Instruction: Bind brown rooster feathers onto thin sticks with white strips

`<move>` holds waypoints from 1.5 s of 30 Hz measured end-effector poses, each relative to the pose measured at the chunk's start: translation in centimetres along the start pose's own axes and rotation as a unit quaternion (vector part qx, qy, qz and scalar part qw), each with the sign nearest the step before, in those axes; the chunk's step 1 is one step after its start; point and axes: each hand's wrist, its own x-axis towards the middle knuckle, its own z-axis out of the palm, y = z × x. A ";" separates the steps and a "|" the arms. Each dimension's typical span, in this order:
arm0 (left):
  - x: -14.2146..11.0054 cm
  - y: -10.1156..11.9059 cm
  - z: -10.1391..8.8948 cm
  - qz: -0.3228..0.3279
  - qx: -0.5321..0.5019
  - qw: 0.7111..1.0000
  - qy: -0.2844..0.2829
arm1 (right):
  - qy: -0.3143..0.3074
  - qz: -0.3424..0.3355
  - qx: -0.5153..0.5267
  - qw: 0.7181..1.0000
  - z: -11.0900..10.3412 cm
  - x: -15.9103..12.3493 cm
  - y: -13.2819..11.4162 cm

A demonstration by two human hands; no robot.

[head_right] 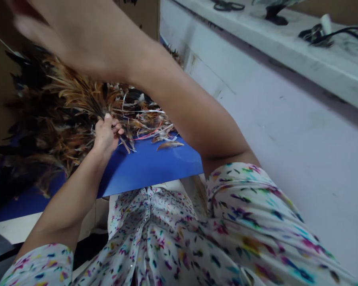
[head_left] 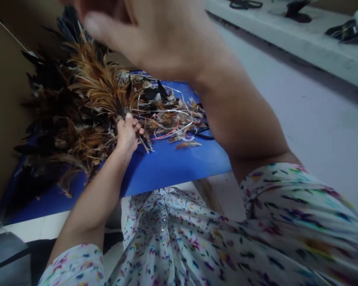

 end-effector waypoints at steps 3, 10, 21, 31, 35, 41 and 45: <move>-0.1 -0.1 0.1 -0.003 -0.003 1.000 -0.004 | -0.094 0.013 0.090 0.991 1.4 -4.6 -0.4; 0.0 -0.3 0.0 -0.008 -0.011 1.000 -0.003 | -0.283 0.178 0.125 0.934 9.6 -12.9 0.8; 0.0 0.1 0.1 -0.012 -0.012 1.000 -0.007 | -0.189 0.279 0.139 0.931 8.0 -22.2 1.5; 0.0 0.0 0.1 -0.010 -0.008 1.000 -0.001 | -0.250 0.333 0.082 0.906 8.8 -27.0 2.1; 0.0 0.1 0.1 -0.013 -0.006 1.000 0.002 | -0.246 0.311 0.093 0.913 8.8 -26.7 2.2; 0.1 0.1 0.1 -0.006 -0.009 1.000 -0.007 | -0.295 0.327 0.054 0.896 7.6 -26.8 2.4; 0.1 0.0 0.1 -0.008 -0.013 1.000 -0.008 | -0.290 0.329 0.071 0.896 6.8 -28.1 2.7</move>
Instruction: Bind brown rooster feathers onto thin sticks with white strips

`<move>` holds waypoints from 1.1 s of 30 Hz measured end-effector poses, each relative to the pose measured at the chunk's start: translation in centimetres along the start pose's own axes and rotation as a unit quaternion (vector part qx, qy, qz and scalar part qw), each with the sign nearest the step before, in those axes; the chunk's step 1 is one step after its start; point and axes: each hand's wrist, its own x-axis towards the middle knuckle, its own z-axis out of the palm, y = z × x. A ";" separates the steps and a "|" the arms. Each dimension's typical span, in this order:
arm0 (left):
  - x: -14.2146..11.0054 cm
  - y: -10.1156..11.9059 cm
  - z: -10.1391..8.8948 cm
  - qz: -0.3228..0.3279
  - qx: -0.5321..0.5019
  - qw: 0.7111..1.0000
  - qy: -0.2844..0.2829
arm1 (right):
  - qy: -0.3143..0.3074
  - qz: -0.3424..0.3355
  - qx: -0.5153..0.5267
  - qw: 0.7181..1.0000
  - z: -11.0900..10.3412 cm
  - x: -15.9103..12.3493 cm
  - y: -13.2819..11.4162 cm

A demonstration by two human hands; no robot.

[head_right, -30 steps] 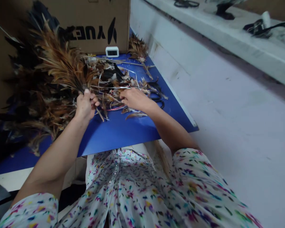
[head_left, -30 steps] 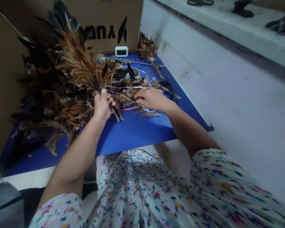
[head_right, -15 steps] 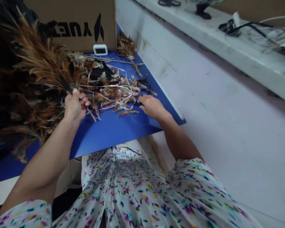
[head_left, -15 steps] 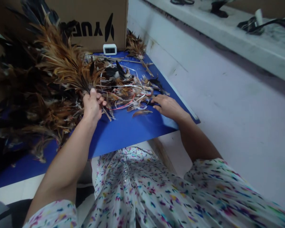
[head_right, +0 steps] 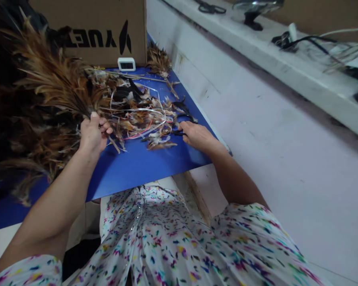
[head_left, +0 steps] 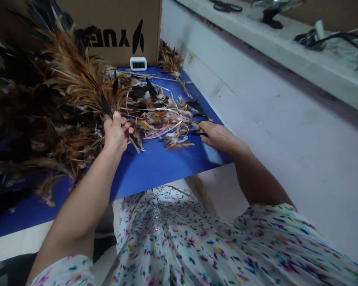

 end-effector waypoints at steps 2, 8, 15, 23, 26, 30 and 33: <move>0.0 0.0 0.0 0.000 -0.003 1.000 0.002 | 0.009 -0.007 0.015 1.000 0.2 -0.5 0.5; 0.1 -0.1 0.0 0.004 -0.003 1.000 0.006 | 0.061 -0.039 0.015 0.997 0.7 -1.4 -0.3; 0.1 0.0 0.1 0.004 0.004 1.000 0.005 | 0.032 -0.131 0.087 0.987 1.7 -0.4 -3.9; -0.1 0.0 0.1 0.000 -0.006 1.000 0.007 | 0.011 -0.117 0.053 0.992 2.2 1.8 -6.6; -0.1 0.0 0.1 -0.002 -0.007 1.000 0.006 | 0.017 -0.130 0.066 0.989 1.7 2.7 -6.8; 0.0 0.0 0.0 0.001 -0.002 1.000 -0.004 | 0.031 -0.153 0.073 0.985 0.8 5.2 -6.7; 0.0 0.1 0.0 0.004 0.003 1.000 -0.008 | 0.016 -0.172 0.063 0.983 0.5 7.6 -6.8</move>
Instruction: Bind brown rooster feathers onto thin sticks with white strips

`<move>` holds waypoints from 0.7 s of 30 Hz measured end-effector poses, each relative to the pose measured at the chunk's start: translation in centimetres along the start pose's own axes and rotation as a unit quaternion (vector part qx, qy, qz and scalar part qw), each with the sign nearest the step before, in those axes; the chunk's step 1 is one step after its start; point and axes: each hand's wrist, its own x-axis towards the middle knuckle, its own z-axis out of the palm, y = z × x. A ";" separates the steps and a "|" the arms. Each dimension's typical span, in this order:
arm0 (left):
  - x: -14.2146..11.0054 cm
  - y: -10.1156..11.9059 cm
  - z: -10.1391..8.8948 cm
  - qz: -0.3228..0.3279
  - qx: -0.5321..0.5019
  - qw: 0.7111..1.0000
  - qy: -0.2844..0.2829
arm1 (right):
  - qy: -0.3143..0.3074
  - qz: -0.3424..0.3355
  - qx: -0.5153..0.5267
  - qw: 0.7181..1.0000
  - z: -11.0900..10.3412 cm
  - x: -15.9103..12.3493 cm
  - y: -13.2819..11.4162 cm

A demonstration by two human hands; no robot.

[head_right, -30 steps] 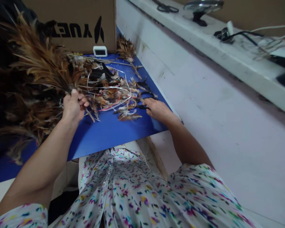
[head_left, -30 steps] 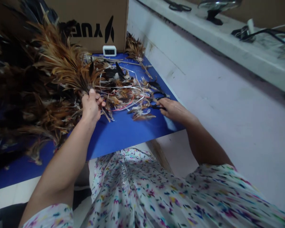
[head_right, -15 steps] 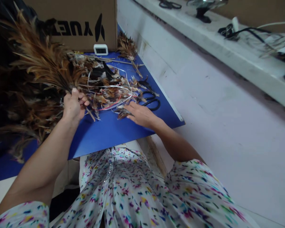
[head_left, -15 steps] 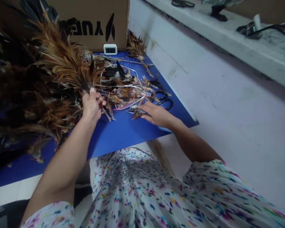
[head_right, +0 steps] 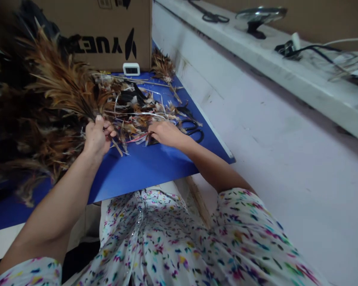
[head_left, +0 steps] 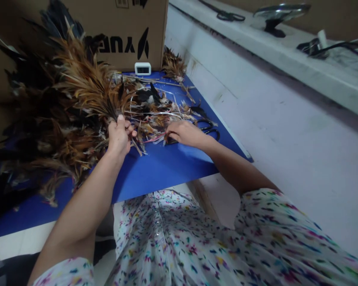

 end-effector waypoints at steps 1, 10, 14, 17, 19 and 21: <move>0.0 0.0 0.0 0.001 0.001 1.000 -0.001 | -0.010 -0.008 -0.003 1.000 0.0 0.8 0.1; -0.2 0.1 0.1 -0.004 0.002 1.000 0.005 | -0.008 0.003 -0.043 0.999 0.5 6.9 0.2; -0.1 0.1 0.1 0.000 0.001 1.000 0.008 | 0.015 0.013 -0.029 0.999 0.0 8.4 0.3; 0.0 0.2 0.1 0.000 -0.004 1.000 0.008 | 0.026 0.014 -0.049 0.998 -0.7 8.1 -0.6; 0.1 0.2 0.0 0.002 -0.007 1.000 0.008 | 0.040 0.012 -0.065 0.997 -1.1 7.2 -1.8; 0.1 0.3 -0.1 0.006 -0.009 1.000 0.005 | 0.048 0.005 -0.071 0.996 -0.9 6.0 -3.5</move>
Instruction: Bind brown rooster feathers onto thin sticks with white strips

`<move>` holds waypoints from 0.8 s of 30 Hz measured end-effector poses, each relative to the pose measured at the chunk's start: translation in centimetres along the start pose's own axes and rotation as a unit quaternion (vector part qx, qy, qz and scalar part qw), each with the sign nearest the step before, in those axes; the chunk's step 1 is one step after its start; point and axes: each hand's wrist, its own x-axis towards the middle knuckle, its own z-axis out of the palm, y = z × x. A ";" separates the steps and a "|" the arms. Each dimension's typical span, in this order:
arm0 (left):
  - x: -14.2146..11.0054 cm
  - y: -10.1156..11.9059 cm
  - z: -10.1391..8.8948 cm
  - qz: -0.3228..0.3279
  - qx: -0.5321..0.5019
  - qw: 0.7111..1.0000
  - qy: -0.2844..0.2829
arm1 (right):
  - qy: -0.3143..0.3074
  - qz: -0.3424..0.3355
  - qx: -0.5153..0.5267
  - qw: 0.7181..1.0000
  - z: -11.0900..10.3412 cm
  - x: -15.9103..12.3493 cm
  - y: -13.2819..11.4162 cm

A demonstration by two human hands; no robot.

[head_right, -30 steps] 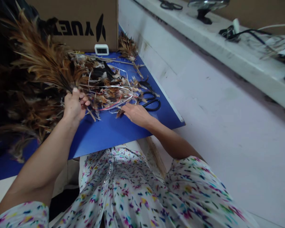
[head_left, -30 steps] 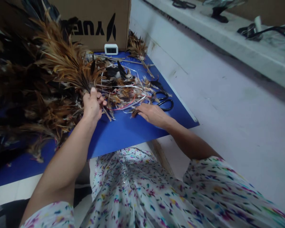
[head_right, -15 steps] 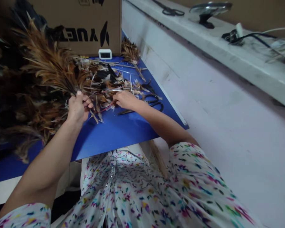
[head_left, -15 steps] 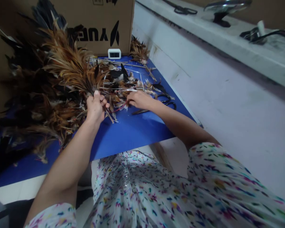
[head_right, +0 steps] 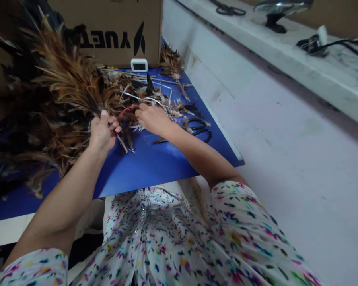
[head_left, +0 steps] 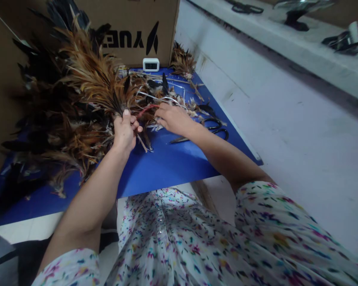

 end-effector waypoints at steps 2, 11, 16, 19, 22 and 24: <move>0.1 0.1 -0.1 0.005 0.000 1.000 -0.004 | -0.012 -0.038 0.014 0.999 0.4 -1.2 -1.7; 0.2 0.1 -0.2 0.006 0.012 1.000 -0.002 | 0.031 -0.192 -0.004 0.981 5.3 -2.2 -2.4; 0.1 0.0 -0.1 -0.007 0.018 1.000 0.003 | 0.074 -0.120 0.028 0.990 5.2 -1.9 -0.5; -0.5 -0.1 0.1 -0.014 0.026 1.000 -0.005 | 0.119 -0.077 0.150 0.979 4.4 -2.1 -0.5; -1.2 -0.2 0.4 -0.026 0.041 0.998 -0.036 | 0.157 -0.020 0.308 0.938 3.7 -2.2 -1.1; -1.8 -0.4 0.6 -0.035 0.054 0.996 -0.064 | 0.166 0.016 0.401 0.901 3.5 -1.9 -1.5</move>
